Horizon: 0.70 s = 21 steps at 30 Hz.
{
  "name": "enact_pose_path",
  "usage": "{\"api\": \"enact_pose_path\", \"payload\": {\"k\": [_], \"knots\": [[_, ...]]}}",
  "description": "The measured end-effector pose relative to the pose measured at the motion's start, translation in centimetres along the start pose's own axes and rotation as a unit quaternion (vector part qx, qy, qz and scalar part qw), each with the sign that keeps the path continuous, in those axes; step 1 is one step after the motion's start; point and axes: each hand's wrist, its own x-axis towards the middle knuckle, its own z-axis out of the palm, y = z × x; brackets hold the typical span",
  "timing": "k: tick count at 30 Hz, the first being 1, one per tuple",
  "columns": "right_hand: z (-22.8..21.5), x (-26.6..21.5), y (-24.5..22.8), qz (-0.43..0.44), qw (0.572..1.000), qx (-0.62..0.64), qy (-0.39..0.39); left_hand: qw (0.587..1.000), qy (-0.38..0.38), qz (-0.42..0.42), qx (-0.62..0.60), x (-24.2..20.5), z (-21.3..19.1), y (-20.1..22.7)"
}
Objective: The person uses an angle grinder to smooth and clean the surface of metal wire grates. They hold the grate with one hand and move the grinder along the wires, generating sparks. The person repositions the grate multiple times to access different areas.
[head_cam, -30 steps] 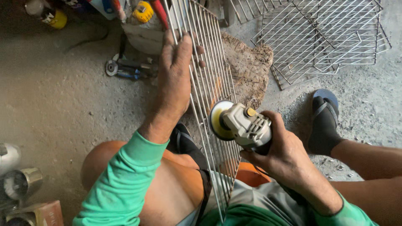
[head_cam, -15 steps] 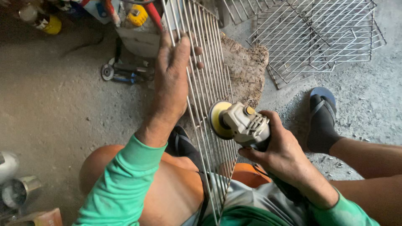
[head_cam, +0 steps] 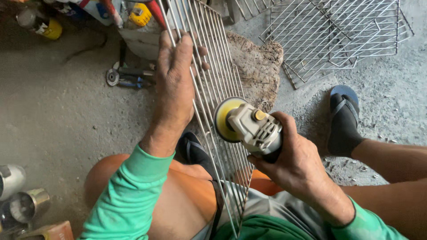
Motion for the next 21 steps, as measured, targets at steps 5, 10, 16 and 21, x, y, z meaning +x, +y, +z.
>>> {"api": "enact_pose_path", "payload": {"k": [5, 10, 16, 21], "knots": [[-0.8, 0.3, -0.7, 0.042, 0.993, 0.11, -0.029, 1.0, 0.001, -0.025, 0.019, -0.4, 0.9, 1.0], [-1.9, -0.5, -1.6, 0.06, 0.993, 0.054, -0.092, 0.999, -0.007, -0.008, 0.038, -0.4, 0.7, 0.8], [-2.0, -0.9, -1.2, 0.083, 0.985, 0.043, -0.143, 0.998, -0.039, 0.011, 0.041, -0.1, -0.3, 0.7], [-1.7, -1.2, -0.1, 0.056, 0.982, 0.119, -0.133, 0.999, -0.022, 0.001, 0.034, -0.4, 0.2, 0.6]]}}
